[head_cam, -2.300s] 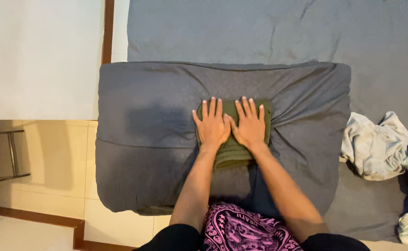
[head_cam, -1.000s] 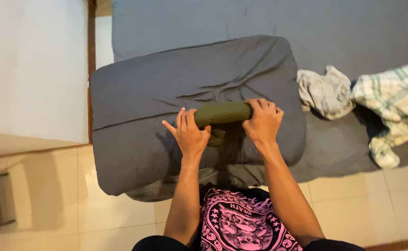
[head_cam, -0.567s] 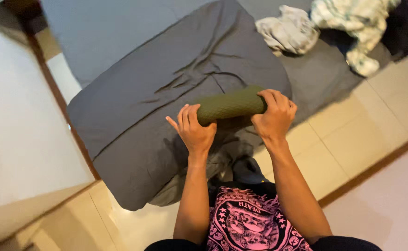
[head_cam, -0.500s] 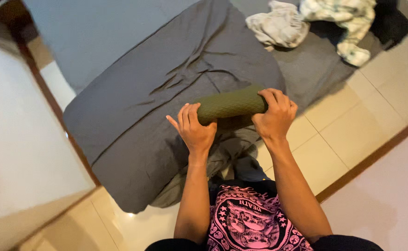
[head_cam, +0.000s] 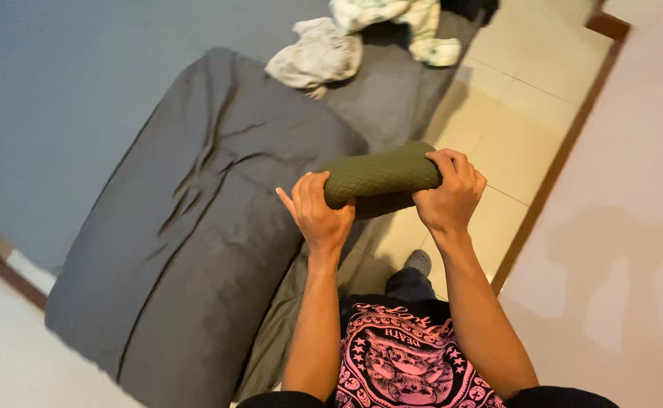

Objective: The person folds a pair of green shorts and a pair of gray shorts on a bed, then places both items into a wardrobe.

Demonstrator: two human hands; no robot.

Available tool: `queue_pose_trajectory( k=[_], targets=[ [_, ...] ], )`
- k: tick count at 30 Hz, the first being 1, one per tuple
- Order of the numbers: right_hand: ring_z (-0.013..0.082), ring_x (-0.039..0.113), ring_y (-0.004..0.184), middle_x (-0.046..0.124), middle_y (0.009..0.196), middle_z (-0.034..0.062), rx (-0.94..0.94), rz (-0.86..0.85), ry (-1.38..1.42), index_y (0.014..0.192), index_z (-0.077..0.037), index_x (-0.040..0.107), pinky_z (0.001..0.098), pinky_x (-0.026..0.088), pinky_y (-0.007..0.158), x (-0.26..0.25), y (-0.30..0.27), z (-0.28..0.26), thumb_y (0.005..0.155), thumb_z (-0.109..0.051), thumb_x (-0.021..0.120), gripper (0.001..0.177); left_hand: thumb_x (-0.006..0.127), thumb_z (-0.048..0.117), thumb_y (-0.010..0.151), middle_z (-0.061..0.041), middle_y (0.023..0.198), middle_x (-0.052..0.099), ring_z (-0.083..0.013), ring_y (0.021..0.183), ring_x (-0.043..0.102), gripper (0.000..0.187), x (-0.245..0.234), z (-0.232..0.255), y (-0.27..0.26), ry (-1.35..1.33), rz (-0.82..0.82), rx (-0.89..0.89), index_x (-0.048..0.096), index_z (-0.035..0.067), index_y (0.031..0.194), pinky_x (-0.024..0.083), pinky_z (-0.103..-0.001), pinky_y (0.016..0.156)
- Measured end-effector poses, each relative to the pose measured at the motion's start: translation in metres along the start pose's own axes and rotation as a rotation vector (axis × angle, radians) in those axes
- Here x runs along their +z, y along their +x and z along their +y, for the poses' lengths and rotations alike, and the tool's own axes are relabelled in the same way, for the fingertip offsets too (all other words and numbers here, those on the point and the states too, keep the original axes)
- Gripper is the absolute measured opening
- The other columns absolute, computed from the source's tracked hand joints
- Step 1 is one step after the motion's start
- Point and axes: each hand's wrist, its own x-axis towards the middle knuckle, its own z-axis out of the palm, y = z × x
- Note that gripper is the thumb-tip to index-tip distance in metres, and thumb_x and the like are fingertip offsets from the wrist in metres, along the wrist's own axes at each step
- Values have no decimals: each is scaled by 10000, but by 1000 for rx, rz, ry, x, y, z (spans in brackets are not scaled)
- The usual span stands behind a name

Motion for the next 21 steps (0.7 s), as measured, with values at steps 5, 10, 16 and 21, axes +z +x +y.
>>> queue_pose_trajectory(
  k=[5,10,16,21],
  targets=[
    [262,619,1106,646,1224,42,78,99,-40,1105,-116,712,411,365,1028,-32,19,62,669,-39,762,446,872,199,688,-88,1216,655,-317,1249,587,596,60,46,7,-81,-76,99,618,106,1218,164,-696,1239],
    [287,601,1150,625,1250,63,132,163,-55,1114,-95,682,423,368,1024,-63,45,118,658,-39,766,466,859,203,689,-93,1205,660,-317,1245,593,572,123,93,13,-139,-120,144,627,102,1202,164,-688,1240],
    [325,585,1165,618,1236,75,214,155,-115,1136,-92,655,445,419,1022,-95,77,181,663,-39,770,490,839,188,704,-102,1208,663,-320,1247,594,549,189,150,18,-195,-147,160,627,94,1201,163,-686,1244],
    [306,610,1152,618,1239,79,262,219,-68,1144,-80,627,443,435,1011,-109,103,230,668,-4,759,499,847,197,714,-108,1206,654,-327,1246,587,542,236,186,31,-251,-204,191,624,94,1197,160,-689,1240]
  ],
)
